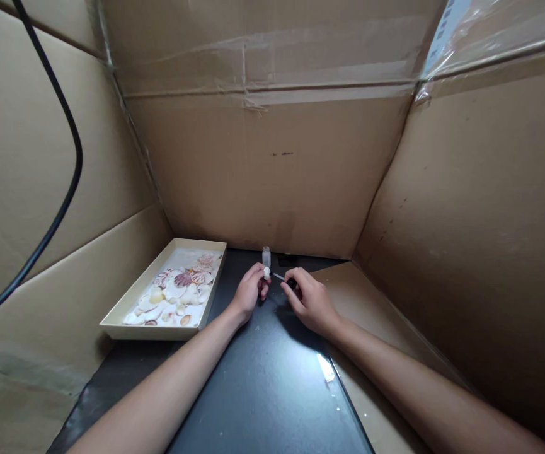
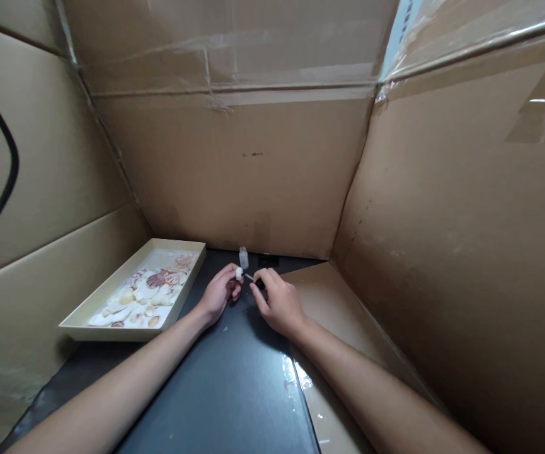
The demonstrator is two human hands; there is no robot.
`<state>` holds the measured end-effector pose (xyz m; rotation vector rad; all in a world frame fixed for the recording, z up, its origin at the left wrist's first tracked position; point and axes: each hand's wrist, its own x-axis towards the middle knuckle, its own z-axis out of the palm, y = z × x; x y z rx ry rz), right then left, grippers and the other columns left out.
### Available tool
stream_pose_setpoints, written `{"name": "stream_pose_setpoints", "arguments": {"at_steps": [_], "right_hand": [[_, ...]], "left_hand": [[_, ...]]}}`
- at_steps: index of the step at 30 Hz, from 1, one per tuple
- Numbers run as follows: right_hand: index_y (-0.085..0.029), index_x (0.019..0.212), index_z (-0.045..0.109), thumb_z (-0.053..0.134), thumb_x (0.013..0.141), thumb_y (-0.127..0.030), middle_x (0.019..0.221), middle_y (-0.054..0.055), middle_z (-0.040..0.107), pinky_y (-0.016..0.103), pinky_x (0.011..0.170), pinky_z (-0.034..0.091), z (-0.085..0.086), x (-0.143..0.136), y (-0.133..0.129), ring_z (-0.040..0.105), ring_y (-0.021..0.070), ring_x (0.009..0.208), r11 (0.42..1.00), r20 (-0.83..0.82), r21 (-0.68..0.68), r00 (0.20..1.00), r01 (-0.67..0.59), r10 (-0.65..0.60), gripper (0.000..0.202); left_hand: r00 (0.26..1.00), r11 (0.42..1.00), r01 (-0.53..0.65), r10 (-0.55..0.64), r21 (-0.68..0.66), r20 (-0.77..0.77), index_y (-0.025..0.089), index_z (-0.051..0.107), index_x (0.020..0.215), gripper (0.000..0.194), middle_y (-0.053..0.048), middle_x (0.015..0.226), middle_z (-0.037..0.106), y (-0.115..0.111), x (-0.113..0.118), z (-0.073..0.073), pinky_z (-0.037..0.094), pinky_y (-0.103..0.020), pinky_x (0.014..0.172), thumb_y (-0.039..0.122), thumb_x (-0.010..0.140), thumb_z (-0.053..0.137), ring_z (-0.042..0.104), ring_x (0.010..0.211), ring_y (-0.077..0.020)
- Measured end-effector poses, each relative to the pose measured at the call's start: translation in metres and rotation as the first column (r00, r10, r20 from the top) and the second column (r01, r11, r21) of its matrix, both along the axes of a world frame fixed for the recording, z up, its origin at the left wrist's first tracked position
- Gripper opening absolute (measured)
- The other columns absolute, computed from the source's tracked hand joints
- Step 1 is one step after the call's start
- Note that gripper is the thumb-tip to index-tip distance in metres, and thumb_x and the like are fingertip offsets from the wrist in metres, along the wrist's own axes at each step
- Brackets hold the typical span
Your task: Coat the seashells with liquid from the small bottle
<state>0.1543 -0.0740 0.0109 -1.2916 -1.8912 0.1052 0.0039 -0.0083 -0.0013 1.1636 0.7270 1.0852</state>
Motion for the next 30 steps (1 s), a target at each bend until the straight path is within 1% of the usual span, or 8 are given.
{"name": "stream_pose_setpoints", "arguments": {"at_steps": [3, 7, 11, 15, 19, 23, 27, 30], "right_hand": [[-0.021, 0.095, 0.055, 0.045, 0.092, -0.030, 0.088, 0.003, 0.058, 0.023, 0.063, 0.041, 0.0009, 0.0002, -0.0004, 0.054, 0.0134, 0.067, 1.000, 0.017, -0.003, 1.000, -0.021, 0.021, 0.013], [-0.021, 0.093, 0.054, 0.045, 0.092, -0.030, 0.086, 0.003, 0.058, 0.024, 0.063, 0.041, 0.0010, 0.0009, -0.0004, 0.054, 0.0135, 0.067, 0.999, 0.020, 0.003, 0.999, 0.034, -0.034, 0.013], [-0.021, 0.094, 0.054, 0.044, 0.093, -0.031, 0.088, 0.003, 0.058, 0.024, 0.064, 0.041, -0.0004, 0.0006, 0.0003, 0.055, 0.0137, 0.068, 1.000, 0.016, 0.008, 1.000, 0.002, -0.002, 0.014], [-0.021, 0.093, 0.053, 0.044, 0.093, -0.030, 0.087, 0.003, 0.059, 0.024, 0.064, 0.041, -0.0010, 0.0003, 0.0006, 0.055, 0.0143, 0.068, 0.999, 0.026, -0.004, 0.999, 0.037, -0.037, 0.013], [-0.021, 0.094, 0.053, 0.043, 0.093, -0.031, 0.088, 0.003, 0.058, 0.024, 0.064, 0.041, -0.0008, 0.0003, 0.0002, 0.055, 0.0135, 0.067, 1.000, 0.017, -0.006, 1.000, -0.004, 0.004, 0.014], [-0.020, 0.093, 0.052, 0.045, 0.093, -0.030, 0.087, 0.003, 0.058, 0.023, 0.064, 0.040, -0.0014, 0.0006, 0.0002, 0.054, 0.0135, 0.068, 1.000, 0.024, -0.025, 1.000, 0.014, -0.013, 0.012], [-0.020, 0.093, 0.052, 0.044, 0.093, -0.030, 0.087, 0.003, 0.059, 0.023, 0.065, 0.040, -0.0011, 0.0003, -0.0009, 0.055, 0.0131, 0.069, 0.999, 0.019, -0.018, 0.999, -0.031, 0.031, 0.013], [-0.021, 0.093, 0.053, 0.046, 0.092, -0.030, 0.086, 0.002, 0.059, 0.023, 0.064, 0.039, -0.0009, 0.0000, -0.0010, 0.055, 0.0130, 0.067, 0.999, 0.042, -0.038, 0.999, 0.005, -0.004, 0.012]], "left_hand": [[1.000, 1.000, 0.002, -0.002, -0.005, 0.004, 0.017, 0.046, 0.073, 0.014, 0.004, 0.062, 0.048, -0.0001, -0.0002, 0.0005, 0.028, -0.016, 0.038, 0.030, 0.076, 0.052, 0.039, 0.040, -0.0043], [1.000, 1.000, 0.012, -0.012, -0.010, 0.004, 0.017, 0.045, 0.073, 0.015, 0.005, 0.061, 0.047, -0.0007, -0.0003, 0.0016, 0.027, -0.016, 0.038, 0.030, 0.077, 0.052, 0.038, 0.040, -0.0042], [1.000, 1.000, 0.013, -0.013, -0.005, -0.006, 0.018, 0.045, 0.073, 0.016, 0.005, 0.061, 0.046, -0.0018, -0.0003, 0.0021, 0.027, -0.016, 0.038, 0.032, 0.077, 0.052, 0.038, 0.040, -0.0043], [1.000, 1.000, 0.018, -0.018, -0.024, 0.003, 0.018, 0.044, 0.074, 0.016, 0.005, 0.060, 0.044, -0.0025, -0.0003, 0.0024, 0.025, -0.016, 0.037, 0.031, 0.077, 0.052, 0.036, 0.039, -0.0042], [1.000, 1.000, 0.023, -0.023, -0.009, 0.002, 0.018, 0.044, 0.073, 0.017, 0.005, 0.060, 0.043, -0.0018, -0.0003, 0.0022, 0.026, -0.016, 0.038, 0.032, 0.078, 0.052, 0.036, 0.040, -0.0038], [1.000, 0.999, 0.028, -0.028, -0.017, 0.000, 0.018, 0.043, 0.073, 0.017, 0.006, 0.060, 0.043, -0.0011, -0.0004, 0.0011, 0.025, -0.016, 0.037, 0.032, 0.078, 0.051, 0.034, 0.040, -0.0037], [1.000, 1.000, 0.018, -0.018, -0.019, -0.009, 0.018, 0.043, 0.074, 0.017, 0.006, 0.060, 0.043, -0.0015, -0.0005, 0.0010, 0.026, -0.016, 0.038, 0.033, 0.078, 0.051, 0.035, 0.040, -0.0039], [1.000, 0.999, 0.018, -0.019, -0.030, -0.009, 0.018, 0.043, 0.074, 0.017, 0.006, 0.060, 0.043, -0.0018, -0.0006, 0.0018, 0.025, -0.016, 0.038, 0.032, 0.078, 0.051, 0.035, 0.040, -0.0038]]}}
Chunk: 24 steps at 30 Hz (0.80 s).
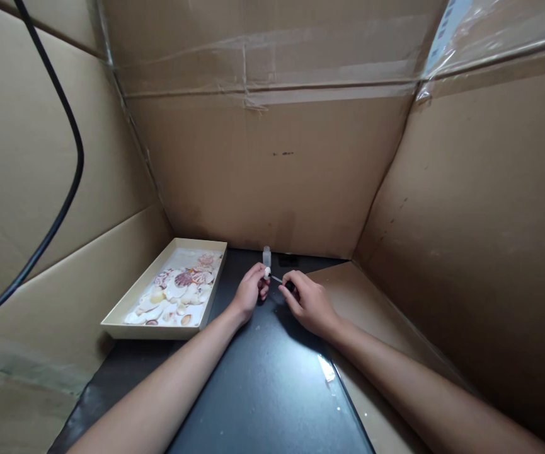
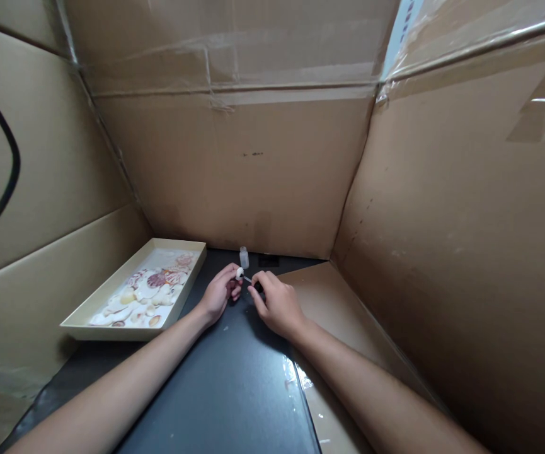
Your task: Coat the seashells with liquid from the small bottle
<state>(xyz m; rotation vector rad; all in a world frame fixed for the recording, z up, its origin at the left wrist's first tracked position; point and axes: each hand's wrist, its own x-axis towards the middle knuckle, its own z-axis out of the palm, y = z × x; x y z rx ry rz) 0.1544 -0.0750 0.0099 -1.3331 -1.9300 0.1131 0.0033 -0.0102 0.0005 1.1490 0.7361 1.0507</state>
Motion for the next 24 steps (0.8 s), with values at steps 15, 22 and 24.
{"name": "stream_pose_setpoints", "arguments": {"at_steps": [15, 22, 24], "right_hand": [[-0.021, 0.093, 0.054, 0.047, 0.092, -0.031, 0.086, 0.001, 0.058, 0.023, 0.064, 0.040, 0.0008, 0.0002, 0.0007, 0.055, 0.0115, 0.066, 1.000, -0.040, 0.019, 0.999, -0.019, 0.020, 0.012], [-0.022, 0.092, 0.054, 0.047, 0.091, -0.031, 0.085, 0.001, 0.057, 0.023, 0.064, 0.040, 0.0003, 0.0003, 0.0018, 0.055, 0.0120, 0.067, 0.999, -0.047, 0.029, 0.999, 0.015, -0.014, 0.012], [-0.022, 0.093, 0.054, 0.047, 0.091, -0.031, 0.085, 0.001, 0.057, 0.023, 0.064, 0.040, 0.0010, 0.0000, 0.0012, 0.055, 0.0120, 0.067, 0.999, -0.046, 0.034, 0.999, -0.008, 0.010, 0.012]], "left_hand": [[1.000, 1.000, 0.006, -0.006, 0.023, 0.002, 0.018, 0.043, 0.073, 0.018, 0.006, 0.061, 0.042, 0.0002, -0.0003, 0.0000, 0.026, -0.016, 0.038, 0.032, 0.079, 0.051, 0.035, 0.040, -0.0036], [1.000, 1.000, 0.005, -0.004, 0.029, -0.024, 0.018, 0.042, 0.074, 0.017, 0.006, 0.060, 0.041, 0.0001, 0.0001, 0.0000, 0.025, -0.016, 0.038, 0.033, 0.079, 0.050, 0.034, 0.040, -0.0040], [1.000, 0.999, 0.006, -0.006, 0.039, -0.025, 0.018, 0.042, 0.073, 0.019, 0.006, 0.060, 0.041, 0.0002, 0.0002, -0.0001, 0.025, -0.017, 0.038, 0.034, 0.080, 0.050, 0.033, 0.040, -0.0040]]}}
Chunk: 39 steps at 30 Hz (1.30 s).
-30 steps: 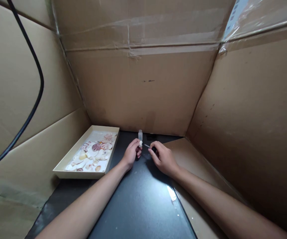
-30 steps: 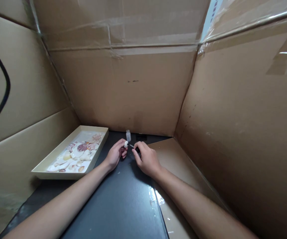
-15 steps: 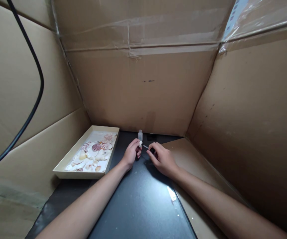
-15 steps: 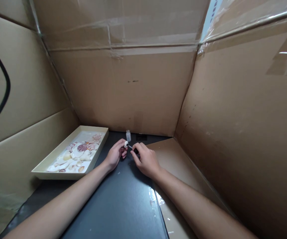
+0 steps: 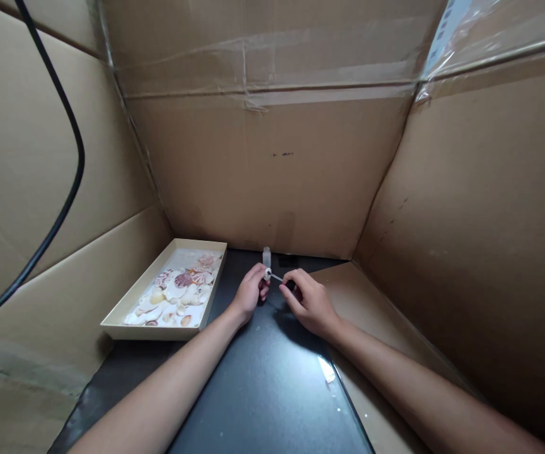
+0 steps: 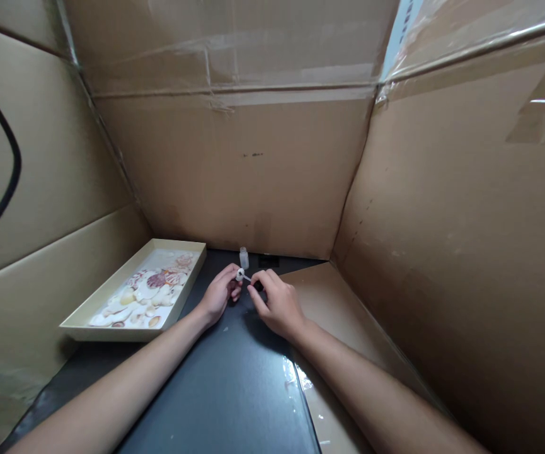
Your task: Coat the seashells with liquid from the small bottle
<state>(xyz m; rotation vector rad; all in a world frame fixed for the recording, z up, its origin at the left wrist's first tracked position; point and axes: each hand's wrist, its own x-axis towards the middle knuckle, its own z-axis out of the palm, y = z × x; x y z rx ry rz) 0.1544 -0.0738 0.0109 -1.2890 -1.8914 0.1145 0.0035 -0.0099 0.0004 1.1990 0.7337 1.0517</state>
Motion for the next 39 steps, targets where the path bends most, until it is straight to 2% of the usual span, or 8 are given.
{"name": "stream_pose_setpoints", "arguments": {"at_steps": [4, 9, 12, 21, 26, 30, 34, 39], "right_hand": [[-0.022, 0.092, 0.055, 0.047, 0.091, -0.030, 0.084, 0.001, 0.057, 0.023, 0.064, 0.040, 0.0012, 0.0002, -0.0007, 0.054, 0.0121, 0.065, 0.999, 0.000, 0.003, 0.999, 0.041, -0.041, 0.011], [-0.021, 0.092, 0.055, 0.047, 0.091, -0.030, 0.085, 0.002, 0.057, 0.023, 0.063, 0.040, 0.0005, 0.0001, -0.0006, 0.055, 0.0123, 0.067, 1.000, 0.005, 0.015, 1.000, -0.007, 0.007, 0.012], [-0.021, 0.091, 0.055, 0.048, 0.090, -0.029, 0.083, 0.001, 0.058, 0.023, 0.062, 0.039, -0.0001, 0.0002, -0.0004, 0.054, 0.0120, 0.065, 1.000, 0.018, -0.005, 0.999, 0.027, -0.027, 0.010], [-0.022, 0.093, 0.056, 0.047, 0.090, -0.029, 0.084, 0.002, 0.058, 0.023, 0.063, 0.040, 0.0021, 0.0003, -0.0018, 0.054, 0.0127, 0.066, 1.000, 0.003, -0.006, 1.000, 0.016, -0.016, 0.012], [-0.022, 0.093, 0.056, 0.046, 0.091, -0.030, 0.085, 0.003, 0.059, 0.023, 0.063, 0.040, 0.0018, 0.0000, -0.0020, 0.055, 0.0127, 0.067, 0.999, 0.006, 0.012, 0.999, -0.034, 0.034, 0.013], [-0.021, 0.093, 0.056, 0.047, 0.091, -0.030, 0.084, 0.002, 0.058, 0.023, 0.063, 0.040, 0.0014, 0.0000, -0.0015, 0.054, 0.0124, 0.065, 1.000, -0.011, 0.022, 1.000, 0.014, -0.014, 0.013], [-0.021, 0.094, 0.057, 0.047, 0.092, -0.030, 0.085, 0.002, 0.058, 0.023, 0.063, 0.040, 0.0018, -0.0003, -0.0014, 0.054, 0.0120, 0.066, 0.999, -0.013, 0.023, 0.999, -0.032, 0.032, 0.014], [-0.021, 0.093, 0.056, 0.047, 0.091, -0.029, 0.084, 0.002, 0.058, 0.023, 0.063, 0.041, 0.0023, -0.0002, -0.0014, 0.054, 0.0123, 0.066, 1.000, -0.029, 0.028, 1.000, 0.011, -0.011, 0.013]], "left_hand": [[1.000, 1.000, 0.008, -0.008, 0.001, 0.006, 0.018, 0.041, 0.073, 0.019, 0.006, 0.060, 0.041, 0.0002, 0.0001, -0.0004, 0.024, -0.016, 0.038, 0.034, 0.080, 0.050, 0.033, 0.040, -0.0038], [1.000, 1.000, 0.003, -0.003, 0.005, 0.009, 0.019, 0.041, 0.073, 0.019, 0.006, 0.060, 0.040, 0.0001, 0.0002, 0.0000, 0.024, -0.016, 0.038, 0.034, 0.079, 0.051, 0.033, 0.040, -0.0039], [1.000, 1.000, 0.005, -0.005, -0.008, 0.015, 0.019, 0.041, 0.073, 0.019, 0.007, 0.060, 0.040, -0.0003, 0.0004, 0.0006, 0.024, -0.016, 0.038, 0.034, 0.079, 0.051, 0.032, 0.039, -0.0035], [1.000, 1.000, 0.001, -0.001, -0.016, 0.027, 0.018, 0.042, 0.074, 0.020, 0.006, 0.060, 0.041, -0.0010, 0.0002, 0.0003, 0.024, -0.016, 0.038, 0.034, 0.079, 0.052, 0.033, 0.039, -0.0036], [1.000, 1.000, -0.007, 0.007, -0.008, 0.019, 0.018, 0.043, 0.074, 0.020, 0.006, 0.060, 0.044, 0.0002, 0.0005, -0.0004, 0.025, -0.016, 0.038, 0.035, 0.079, 0.052, 0.036, 0.040, -0.0039], [1.000, 1.000, -0.015, 0.016, -0.015, 0.013, 0.018, 0.043, 0.075, 0.018, 0.005, 0.062, 0.046, 0.0005, 0.0007, -0.0003, 0.025, -0.016, 0.037, 0.034, 0.079, 0.051, 0.038, 0.039, -0.0038], [1.000, 1.000, -0.016, 0.016, -0.007, 0.011, 0.018, 0.044, 0.075, 0.016, 0.004, 0.063, 0.050, 0.0004, 0.0005, -0.0003, 0.026, -0.016, 0.036, 0.032, 0.078, 0.050, 0.040, 0.039, -0.0041], [1.000, 1.000, -0.008, 0.008, 0.001, 0.019, 0.018, 0.044, 0.076, 0.014, 0.004, 0.066, 0.053, 0.0002, 0.0000, 0.0000, 0.027, -0.016, 0.036, 0.030, 0.077, 0.051, 0.041, 0.039, -0.0042]]}}
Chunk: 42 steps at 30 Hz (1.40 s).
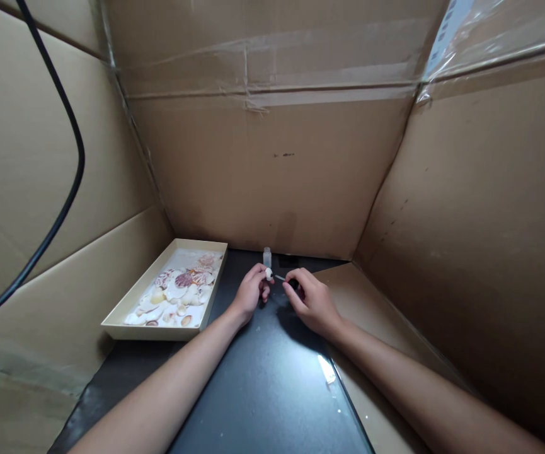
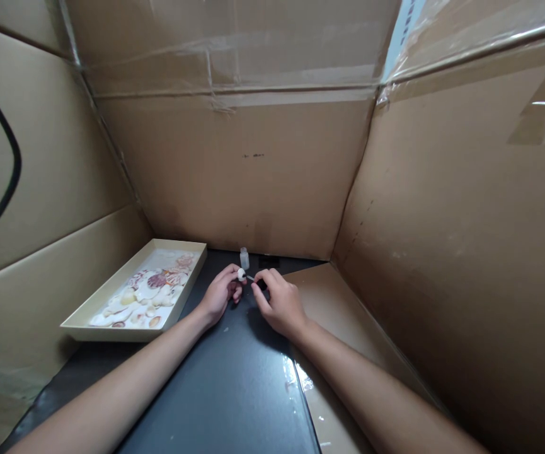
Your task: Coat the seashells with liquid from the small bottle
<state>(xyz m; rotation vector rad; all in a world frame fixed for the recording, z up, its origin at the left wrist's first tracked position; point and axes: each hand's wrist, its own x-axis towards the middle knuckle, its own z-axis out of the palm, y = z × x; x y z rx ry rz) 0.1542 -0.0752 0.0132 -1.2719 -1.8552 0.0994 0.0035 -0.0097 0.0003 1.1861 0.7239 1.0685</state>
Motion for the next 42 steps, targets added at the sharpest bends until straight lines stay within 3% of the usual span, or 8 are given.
{"name": "stream_pose_setpoints", "arguments": {"at_steps": [4, 25, 37, 42], "right_hand": [[-0.021, 0.094, 0.057, 0.047, 0.092, -0.031, 0.084, 0.002, 0.057, 0.023, 0.063, 0.041, 0.0001, 0.0005, 0.0002, 0.054, 0.0122, 0.066, 0.999, -0.009, -0.003, 0.999, -0.041, 0.041, 0.014], [-0.021, 0.092, 0.057, 0.048, 0.090, -0.029, 0.082, 0.002, 0.057, 0.024, 0.063, 0.041, -0.0001, 0.0011, 0.0004, 0.053, 0.0121, 0.064, 1.000, -0.026, 0.003, 1.000, 0.005, -0.005, 0.013], [-0.022, 0.093, 0.056, 0.047, 0.091, -0.030, 0.083, 0.002, 0.056, 0.023, 0.063, 0.040, -0.0008, 0.0007, 0.0003, 0.053, 0.0123, 0.065, 0.999, -0.011, -0.006, 0.999, -0.046, 0.046, 0.013], [-0.021, 0.091, 0.056, 0.047, 0.090, -0.029, 0.083, 0.002, 0.057, 0.024, 0.063, 0.040, -0.0006, 0.0009, 0.0006, 0.053, 0.0125, 0.064, 1.000, -0.017, -0.009, 1.000, 0.007, -0.007, 0.012]], "left_hand": [[1.000, 1.000, 0.002, -0.002, -0.009, 0.004, 0.018, 0.044, 0.077, 0.014, 0.004, 0.068, 0.054, -0.0010, -0.0001, 0.0006, 0.028, -0.016, 0.037, 0.030, 0.077, 0.051, 0.042, 0.040, -0.0044], [1.000, 1.000, 0.019, -0.019, 0.006, 0.017, 0.018, 0.042, 0.074, 0.024, 0.007, 0.060, 0.040, -0.0007, -0.0004, -0.0002, 0.024, -0.015, 0.038, 0.038, 0.079, 0.056, 0.035, 0.039, -0.0032], [1.000, 1.000, -0.007, 0.007, -0.013, 0.000, 0.018, 0.046, 0.078, 0.019, 0.003, 0.066, 0.052, 0.0004, -0.0001, -0.0011, 0.027, -0.016, 0.036, 0.035, 0.077, 0.053, 0.042, 0.040, -0.0045], [1.000, 1.000, 0.000, 0.000, -0.007, -0.001, 0.018, 0.046, 0.078, 0.017, 0.003, 0.068, 0.055, 0.0007, -0.0002, -0.0015, 0.028, -0.017, 0.036, 0.033, 0.076, 0.053, 0.042, 0.039, -0.0048]]}}
